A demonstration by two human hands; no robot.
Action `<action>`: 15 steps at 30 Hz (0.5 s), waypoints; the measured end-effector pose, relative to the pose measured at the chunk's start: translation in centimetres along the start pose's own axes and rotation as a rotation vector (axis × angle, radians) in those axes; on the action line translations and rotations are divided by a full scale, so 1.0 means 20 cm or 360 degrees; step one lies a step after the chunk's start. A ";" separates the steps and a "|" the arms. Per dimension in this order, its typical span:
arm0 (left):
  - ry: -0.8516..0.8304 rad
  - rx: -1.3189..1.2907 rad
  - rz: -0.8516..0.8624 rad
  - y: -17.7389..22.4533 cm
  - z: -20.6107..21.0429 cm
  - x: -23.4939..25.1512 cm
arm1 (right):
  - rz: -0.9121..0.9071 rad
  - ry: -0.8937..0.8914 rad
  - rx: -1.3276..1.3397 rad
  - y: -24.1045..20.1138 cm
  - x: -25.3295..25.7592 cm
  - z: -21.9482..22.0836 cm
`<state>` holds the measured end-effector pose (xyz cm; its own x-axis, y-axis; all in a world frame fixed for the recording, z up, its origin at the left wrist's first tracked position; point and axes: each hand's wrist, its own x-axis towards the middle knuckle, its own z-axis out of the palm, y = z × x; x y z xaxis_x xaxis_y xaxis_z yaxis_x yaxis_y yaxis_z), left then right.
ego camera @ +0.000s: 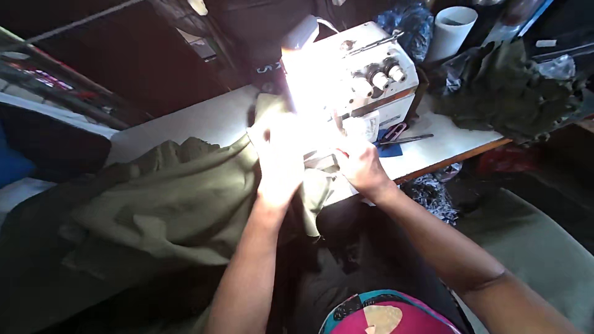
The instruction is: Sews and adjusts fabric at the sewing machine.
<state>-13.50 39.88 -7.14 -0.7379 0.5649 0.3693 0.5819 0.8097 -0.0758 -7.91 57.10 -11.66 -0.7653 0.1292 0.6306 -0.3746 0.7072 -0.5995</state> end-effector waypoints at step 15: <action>-0.1005 -0.0310 -0.0072 0.56 0.03 -0.10 | 0.1352 -0.0170 0.1571 0.08 -0.35 -0.08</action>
<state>-5.69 47.90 -9.23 -0.7871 0.5638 -0.2502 0.5533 0.8246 0.1178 -2.36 58.47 -16.20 -0.9718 0.1928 -0.1361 0.0543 -0.3785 -0.9240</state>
